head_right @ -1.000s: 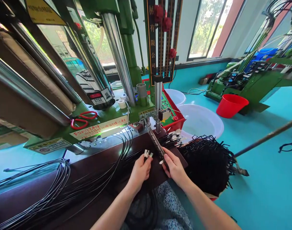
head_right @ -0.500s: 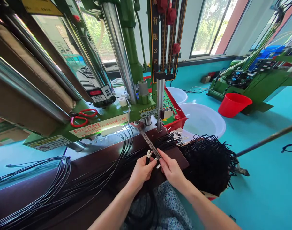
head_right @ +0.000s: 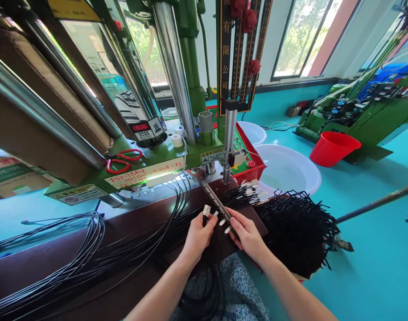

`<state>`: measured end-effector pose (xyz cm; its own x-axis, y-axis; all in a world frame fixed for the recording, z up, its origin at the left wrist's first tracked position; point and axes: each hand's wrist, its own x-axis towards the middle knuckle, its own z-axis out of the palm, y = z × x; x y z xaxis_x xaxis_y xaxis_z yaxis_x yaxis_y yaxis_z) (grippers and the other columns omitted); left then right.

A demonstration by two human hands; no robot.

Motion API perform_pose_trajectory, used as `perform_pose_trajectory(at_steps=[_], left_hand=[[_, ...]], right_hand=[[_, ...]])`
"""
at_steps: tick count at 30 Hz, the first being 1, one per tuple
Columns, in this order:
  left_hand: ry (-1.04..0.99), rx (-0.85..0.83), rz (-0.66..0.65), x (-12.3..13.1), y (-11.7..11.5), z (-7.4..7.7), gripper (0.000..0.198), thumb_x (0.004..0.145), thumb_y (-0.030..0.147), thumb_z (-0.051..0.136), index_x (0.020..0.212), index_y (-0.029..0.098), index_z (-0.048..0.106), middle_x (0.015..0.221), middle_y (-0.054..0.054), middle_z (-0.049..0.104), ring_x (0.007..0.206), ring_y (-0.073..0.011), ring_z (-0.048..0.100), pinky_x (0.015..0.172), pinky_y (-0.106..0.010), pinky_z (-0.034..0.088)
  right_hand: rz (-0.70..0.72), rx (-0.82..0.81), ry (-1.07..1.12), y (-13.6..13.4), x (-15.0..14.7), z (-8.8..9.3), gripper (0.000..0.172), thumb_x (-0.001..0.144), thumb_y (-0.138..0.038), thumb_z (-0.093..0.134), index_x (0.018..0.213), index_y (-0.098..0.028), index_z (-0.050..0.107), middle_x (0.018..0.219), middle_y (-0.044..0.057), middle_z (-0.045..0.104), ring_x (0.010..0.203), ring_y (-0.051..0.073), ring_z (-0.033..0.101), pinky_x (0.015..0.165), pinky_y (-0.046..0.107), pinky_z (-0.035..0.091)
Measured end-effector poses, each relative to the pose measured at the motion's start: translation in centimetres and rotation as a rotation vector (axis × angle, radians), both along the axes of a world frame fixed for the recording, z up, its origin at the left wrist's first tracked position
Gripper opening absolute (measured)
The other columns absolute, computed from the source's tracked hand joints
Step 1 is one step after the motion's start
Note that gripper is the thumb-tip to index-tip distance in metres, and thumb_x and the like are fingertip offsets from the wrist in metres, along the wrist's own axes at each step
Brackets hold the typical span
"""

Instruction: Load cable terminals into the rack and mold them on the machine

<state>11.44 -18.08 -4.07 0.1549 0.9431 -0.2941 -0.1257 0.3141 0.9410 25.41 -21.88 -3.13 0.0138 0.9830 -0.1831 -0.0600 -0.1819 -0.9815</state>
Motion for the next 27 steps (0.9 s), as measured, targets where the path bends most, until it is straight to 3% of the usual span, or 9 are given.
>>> perform_pose_trajectory(at_steps=[3,6,10,13,17,20,22,27], left_hand=[[0.015,0.018,-0.039,0.0,0.0,0.2,0.033,0.061,0.045,0.067,0.063,0.017,0.048,0.043,0.009,0.039,0.035,-0.0033,0.03,0.036,-0.018,0.021],[-0.017,-0.068,-0.079,-0.2,0.0,0.9,0.035,0.059,0.045,0.068,0.061,0.017,0.047,0.038,0.011,0.033,0.032,-0.0026,0.025,0.034,-0.018,0.017],[-0.062,-0.126,-0.101,-0.5,0.0,1.3,0.036,0.059,0.044,0.068,0.06,0.018,0.043,0.035,0.012,0.03,0.029,-0.0015,0.021,0.033,-0.018,0.015],[-0.055,-0.076,-0.079,-0.5,0.0,1.2,0.035,0.062,0.045,0.066,0.061,0.018,0.043,0.036,0.012,0.031,0.029,-0.0018,0.022,0.032,-0.017,0.017],[-0.048,0.079,0.024,-0.9,0.0,1.1,0.037,0.076,0.051,0.047,0.078,0.015,0.053,0.045,0.007,0.04,0.036,-0.0049,0.035,0.036,-0.017,0.027],[-0.038,0.134,0.11,-1.3,0.0,0.8,0.037,0.081,0.052,0.038,0.089,0.017,0.05,0.044,0.01,0.034,0.035,-0.0049,0.028,0.035,-0.017,0.022],[-0.017,0.134,0.126,-1.4,0.0,0.3,0.032,0.081,0.051,0.041,0.082,0.019,0.046,0.044,0.011,0.03,0.036,-0.0047,0.024,0.035,-0.017,0.019],[0.099,0.205,0.065,-1.5,0.1,-0.3,0.027,0.071,0.042,0.059,0.067,0.017,0.05,0.05,0.007,0.041,0.043,-0.0046,0.032,0.042,-0.017,0.025]], right_hand=[[0.047,-0.001,-0.028,-0.1,0.3,-0.3,0.051,0.085,-0.041,0.045,0.127,-0.012,0.044,0.049,-0.007,0.04,0.035,0.004,0.03,0.03,0.015,0.023],[0.093,0.002,-0.066,-0.2,0.5,-0.5,0.051,0.086,-0.042,0.043,0.129,-0.013,0.042,0.049,-0.007,0.04,0.034,0.004,0.029,0.03,0.015,0.023],[0.135,0.106,-0.234,-0.4,0.3,-0.8,0.052,0.087,-0.043,0.041,0.13,-0.013,0.041,0.051,-0.006,0.042,0.038,0.005,0.034,0.033,0.017,0.026],[0.121,0.115,-0.263,-0.5,0.0,-0.8,0.053,0.087,-0.043,0.042,0.129,-0.013,0.042,0.052,-0.005,0.043,0.039,0.005,0.034,0.034,0.017,0.026],[0.029,0.011,-0.087,-0.5,0.2,-0.4,0.054,0.084,-0.045,0.045,0.128,-0.013,0.043,0.048,-0.007,0.039,0.036,0.005,0.03,0.031,0.016,0.022],[-0.003,-0.01,-0.013,-0.4,0.6,0.1,0.054,0.083,-0.044,0.047,0.128,-0.014,0.044,0.048,-0.007,0.039,0.034,0.004,0.029,0.031,0.016,0.021],[0.022,-0.015,-0.004,-0.4,0.7,0.2,0.054,0.082,-0.045,0.049,0.127,-0.014,0.045,0.047,-0.007,0.039,0.033,0.004,0.029,0.031,0.016,0.02],[0.123,-0.025,-0.046,-0.3,1.0,-0.1,0.054,0.082,-0.046,0.049,0.126,-0.014,0.047,0.053,-0.004,0.045,0.035,0.004,0.031,0.029,0.016,0.021]])
